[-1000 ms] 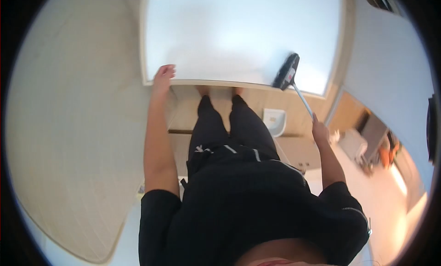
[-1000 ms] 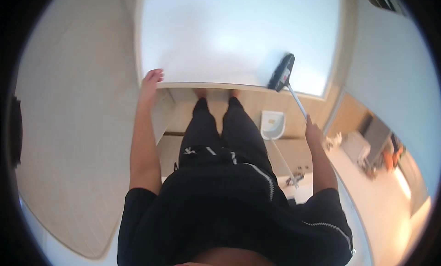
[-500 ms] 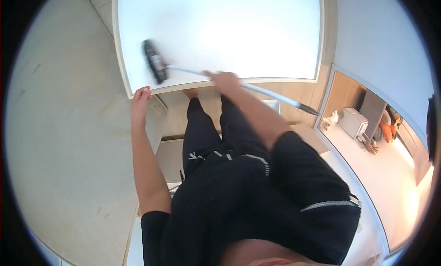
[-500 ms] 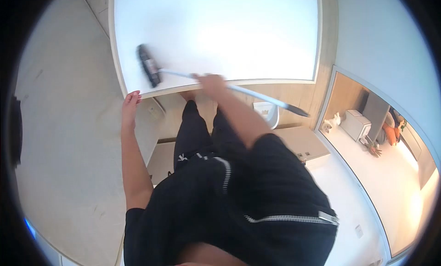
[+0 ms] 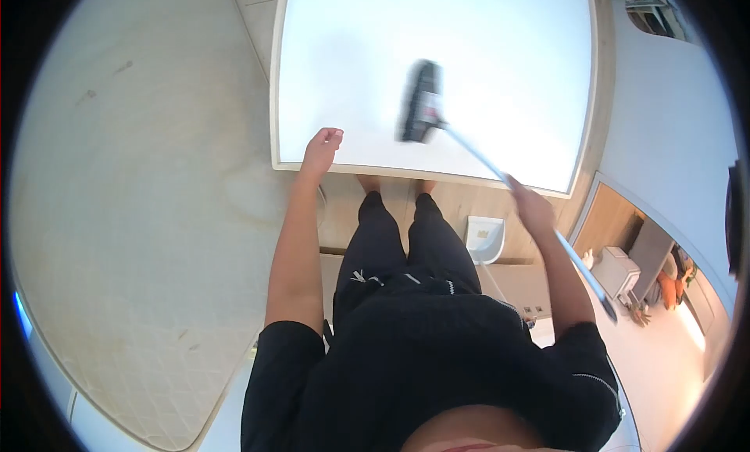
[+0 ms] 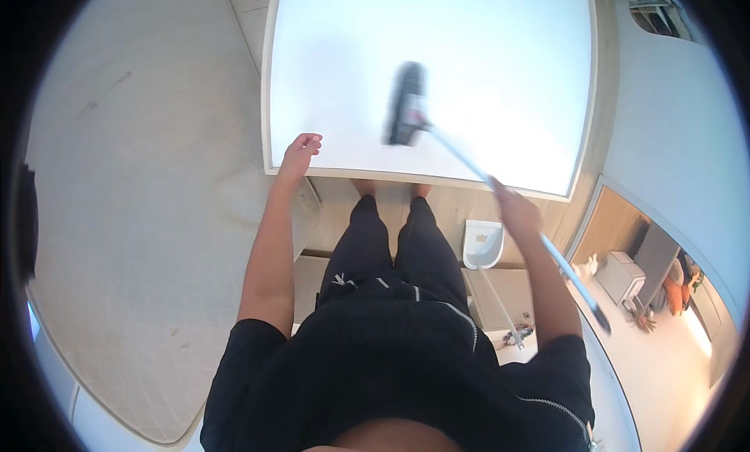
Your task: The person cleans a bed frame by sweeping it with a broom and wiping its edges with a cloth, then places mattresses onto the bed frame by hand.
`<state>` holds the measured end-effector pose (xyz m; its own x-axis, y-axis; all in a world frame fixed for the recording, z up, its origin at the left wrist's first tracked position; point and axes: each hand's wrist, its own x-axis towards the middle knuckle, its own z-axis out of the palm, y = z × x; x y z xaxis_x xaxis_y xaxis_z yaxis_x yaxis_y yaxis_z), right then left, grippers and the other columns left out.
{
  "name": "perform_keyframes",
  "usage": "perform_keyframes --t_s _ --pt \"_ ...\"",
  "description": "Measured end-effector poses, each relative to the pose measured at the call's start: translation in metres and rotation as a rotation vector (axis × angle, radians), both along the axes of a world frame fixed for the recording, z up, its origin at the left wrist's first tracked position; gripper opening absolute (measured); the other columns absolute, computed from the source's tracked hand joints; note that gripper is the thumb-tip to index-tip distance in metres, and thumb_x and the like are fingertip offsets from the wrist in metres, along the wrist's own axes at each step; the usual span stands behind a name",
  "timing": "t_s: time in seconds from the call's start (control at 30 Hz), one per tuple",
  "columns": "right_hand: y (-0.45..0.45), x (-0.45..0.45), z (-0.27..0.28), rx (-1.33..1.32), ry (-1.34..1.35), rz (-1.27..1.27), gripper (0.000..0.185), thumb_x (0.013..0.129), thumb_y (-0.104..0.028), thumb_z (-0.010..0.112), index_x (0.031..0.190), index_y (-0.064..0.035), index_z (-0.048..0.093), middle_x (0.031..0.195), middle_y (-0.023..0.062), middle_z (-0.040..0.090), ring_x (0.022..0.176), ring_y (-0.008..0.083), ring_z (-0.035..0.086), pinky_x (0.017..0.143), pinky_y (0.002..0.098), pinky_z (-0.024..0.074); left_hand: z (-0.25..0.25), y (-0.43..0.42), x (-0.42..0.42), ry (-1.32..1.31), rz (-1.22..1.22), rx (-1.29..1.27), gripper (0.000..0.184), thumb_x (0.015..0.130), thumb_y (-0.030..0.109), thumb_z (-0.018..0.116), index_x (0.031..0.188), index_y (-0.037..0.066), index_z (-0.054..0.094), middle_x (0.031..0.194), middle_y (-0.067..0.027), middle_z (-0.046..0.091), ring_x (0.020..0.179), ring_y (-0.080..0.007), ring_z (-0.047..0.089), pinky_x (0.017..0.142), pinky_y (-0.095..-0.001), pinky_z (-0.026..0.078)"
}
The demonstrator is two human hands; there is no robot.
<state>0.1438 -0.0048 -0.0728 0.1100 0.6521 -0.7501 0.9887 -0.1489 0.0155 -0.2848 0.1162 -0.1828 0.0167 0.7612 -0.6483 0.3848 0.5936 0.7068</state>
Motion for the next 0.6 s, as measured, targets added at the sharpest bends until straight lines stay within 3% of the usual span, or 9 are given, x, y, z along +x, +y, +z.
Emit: perform_keyframes --t_s 0.17,0.27,0.4,0.5,0.6 --pt "0.131 -0.205 -0.086 0.176 0.333 0.244 0.044 0.089 -0.015 0.039 0.131 -0.0300 0.041 0.085 0.0108 0.062 0.079 0.0280 0.063 0.066 0.0415 0.0509 -0.005 -0.016 -0.039 0.070 0.044 -0.041 0.032 0.087 0.029 0.056 0.102 0.000 0.059 0.084 -0.0051 0.060 0.077 -0.0143 0.055 0.072 -0.0281 0.045" --pt "0.181 -0.257 -0.110 0.163 0.313 0.251 0.045 0.089 -0.015 0.039 0.131 -0.0299 0.042 0.087 0.0093 0.063 0.081 0.0275 0.063 0.067 0.0415 0.0510 -0.007 -0.034 -0.069 0.067 0.066 -0.007 0.030 0.088 0.028 0.056 0.101 0.001 0.059 0.082 -0.0029 0.059 0.073 -0.0119 0.053 0.067 -0.0269 0.044" --pt "0.169 -0.170 -0.109 0.138 0.157 0.138 0.048 0.088 -0.015 0.040 0.132 -0.0351 0.039 0.088 0.0086 0.064 0.080 0.0271 0.064 0.068 0.0420 0.0512 -0.012 -0.046 -0.086 0.004 0.140 -0.147 0.027 0.088 0.027 0.055 0.100 0.003 0.059 0.078 0.0000 0.056 0.070 -0.0093 0.050 0.063 -0.0252 0.042" --pt "0.094 -0.050 -0.098 0.124 -0.006 -0.031 0.046 0.091 -0.020 0.040 0.133 -0.0374 0.036 0.084 0.0146 0.063 0.077 0.0300 0.063 0.068 0.0442 0.0496 -0.022 -0.051 -0.101 0.076 0.063 -0.273 0.026 0.089 0.027 0.054 0.098 0.003 0.058 0.077 0.0017 0.053 0.072 -0.0075 0.047 0.071 -0.0224 0.039" --pt "0.009 0.033 -0.050 -0.027 -0.247 -0.225 0.038 0.094 -0.033 0.037 0.132 -0.0376 0.038 0.091 0.0170 0.064 0.083 0.0325 0.064 0.073 0.0454 0.0495 -0.058 -0.055 -0.113 -0.008 0.023 -0.198 0.027 0.089 0.027 0.054 0.099 0.003 0.059 0.077 -0.0001 0.055 0.068 -0.0090 0.049 0.062 -0.0248 0.041"
